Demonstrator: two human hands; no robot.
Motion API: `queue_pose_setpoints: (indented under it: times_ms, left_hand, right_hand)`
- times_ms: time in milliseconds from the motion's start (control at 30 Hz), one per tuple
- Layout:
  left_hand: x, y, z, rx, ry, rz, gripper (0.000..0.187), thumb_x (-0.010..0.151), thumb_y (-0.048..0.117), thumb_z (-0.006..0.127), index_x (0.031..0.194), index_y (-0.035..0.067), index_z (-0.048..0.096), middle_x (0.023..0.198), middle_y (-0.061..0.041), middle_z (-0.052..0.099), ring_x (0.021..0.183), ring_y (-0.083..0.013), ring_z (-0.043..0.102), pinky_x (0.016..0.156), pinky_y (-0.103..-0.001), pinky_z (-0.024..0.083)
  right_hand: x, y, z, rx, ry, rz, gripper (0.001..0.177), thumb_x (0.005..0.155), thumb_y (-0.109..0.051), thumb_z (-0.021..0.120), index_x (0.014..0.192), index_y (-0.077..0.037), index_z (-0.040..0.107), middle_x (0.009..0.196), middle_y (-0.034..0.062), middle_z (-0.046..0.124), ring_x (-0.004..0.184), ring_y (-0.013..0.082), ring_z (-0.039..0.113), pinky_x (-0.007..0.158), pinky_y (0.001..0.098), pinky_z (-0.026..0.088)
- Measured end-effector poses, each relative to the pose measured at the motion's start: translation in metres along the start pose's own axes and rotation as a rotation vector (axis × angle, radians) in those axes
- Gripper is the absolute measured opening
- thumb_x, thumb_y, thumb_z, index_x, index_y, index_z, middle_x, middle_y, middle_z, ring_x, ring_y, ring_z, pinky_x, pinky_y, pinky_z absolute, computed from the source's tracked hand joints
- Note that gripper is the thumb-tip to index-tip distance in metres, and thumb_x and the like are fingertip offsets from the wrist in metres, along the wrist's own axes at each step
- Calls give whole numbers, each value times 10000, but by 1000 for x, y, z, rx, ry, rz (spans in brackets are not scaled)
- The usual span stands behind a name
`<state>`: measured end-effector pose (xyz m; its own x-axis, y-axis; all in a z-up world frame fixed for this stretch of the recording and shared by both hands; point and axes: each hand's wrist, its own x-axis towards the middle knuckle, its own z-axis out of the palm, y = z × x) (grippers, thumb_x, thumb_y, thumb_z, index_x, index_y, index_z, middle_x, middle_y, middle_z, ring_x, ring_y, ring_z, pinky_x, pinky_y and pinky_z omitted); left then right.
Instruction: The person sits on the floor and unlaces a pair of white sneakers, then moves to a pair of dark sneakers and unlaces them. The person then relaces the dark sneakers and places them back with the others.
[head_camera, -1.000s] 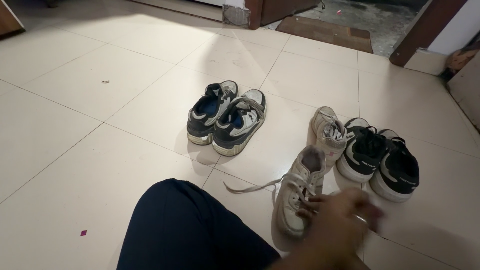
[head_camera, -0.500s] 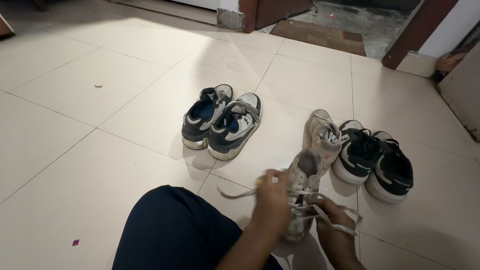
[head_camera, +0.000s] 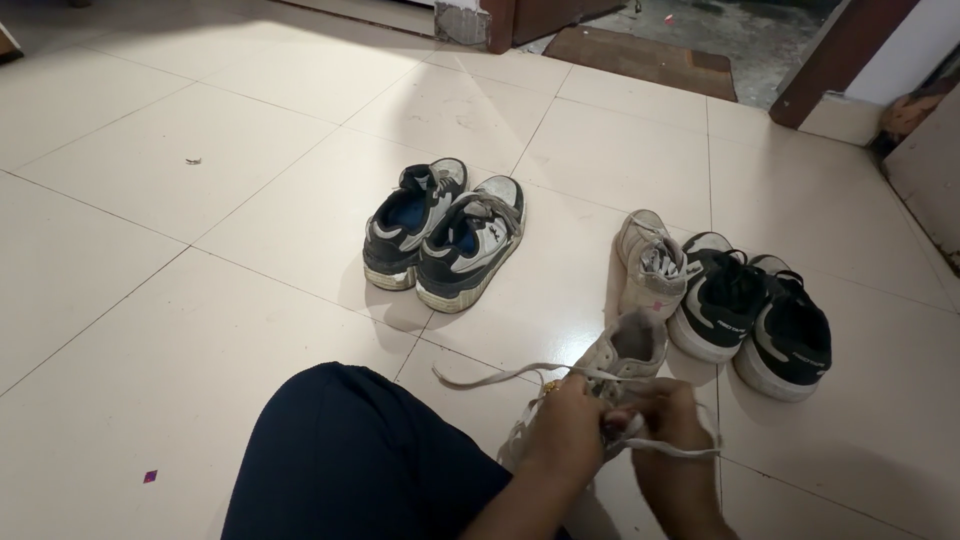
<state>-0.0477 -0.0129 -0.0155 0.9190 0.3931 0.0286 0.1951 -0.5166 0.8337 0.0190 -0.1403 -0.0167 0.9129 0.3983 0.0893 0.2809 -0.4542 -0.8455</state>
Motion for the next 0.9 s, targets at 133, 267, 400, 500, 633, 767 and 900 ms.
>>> queue_pose_setpoints:
  times_ms: [133, 267, 400, 500, 633, 767, 900]
  left_hand:
    - [1, -9, 6, 119, 87, -7, 214, 802, 133, 752, 985, 216, 827, 1105, -117, 611, 1056, -326, 615, 930, -449, 483]
    - [5, -8, -1, 99, 92, -68, 228, 798, 133, 752, 976, 256, 825, 1090, -77, 573, 1091, -277, 566, 927, -454, 423]
    - [6, -9, -5, 82, 69, -97, 259, 770, 160, 785, 1010, 254, 805, 1108, -78, 546, 1092, -286, 545, 947, -452, 408]
    - [8, -11, -3, 95, 62, -69, 314, 784, 86, 721, 1036, 252, 808, 1094, -96, 541, 1086, -295, 553, 941, -449, 420]
    - [15, -29, 22, 41, -39, -101, 272, 832, 120, 705, 1061, 230, 800, 1242, -82, 531, 1218, -317, 495, 1032, -461, 385]
    - [37, -56, 83, 28, 19, 229, 289, 927, 172, 687, 1200, 252, 742, 1311, -128, 541, 1241, -344, 540, 1027, -480, 428]
    - [58, -78, 128, 283, 352, 248, 363, 998, 209, 666, 1350, 299, 672, 1356, -157, 558, 1227, -358, 585, 990, -491, 471]
  right_hand:
    - [8, 14, -6, 134, 156, 85, 287, 906, 106, 591, 1141, -2, 468, 926, 160, 703, 861, 229, 739, 765, 351, 605]
    - [25, 9, -28, 341, 233, 203, 181, 913, 134, 582, 1043, 28, 515, 941, 196, 678, 858, 277, 718, 783, 394, 618]
    - [30, -19, -51, 316, 228, 56, 28, 991, 70, 587, 992, 57, 562, 902, 231, 705, 811, 299, 668, 701, 413, 507]
    - [39, -33, -70, 265, 162, 215, 107, 898, 85, 555, 975, 54, 622, 900, 205, 749, 829, 279, 777, 775, 386, 603]
    - [56, -2, -79, -107, -11, 501, 97, 973, -68, 722, 1039, -5, 755, 940, 213, 782, 828, 286, 782, 764, 385, 607]
    - [82, 57, -80, -251, -447, 375, 228, 854, -126, 877, 1058, -39, 823, 949, 125, 816, 860, 178, 788, 817, 280, 599]
    - [96, 94, -59, -109, -428, 451, 511, 868, -102, 733, 1320, -118, 497, 870, 182, 774, 805, 294, 831, 796, 349, 639]
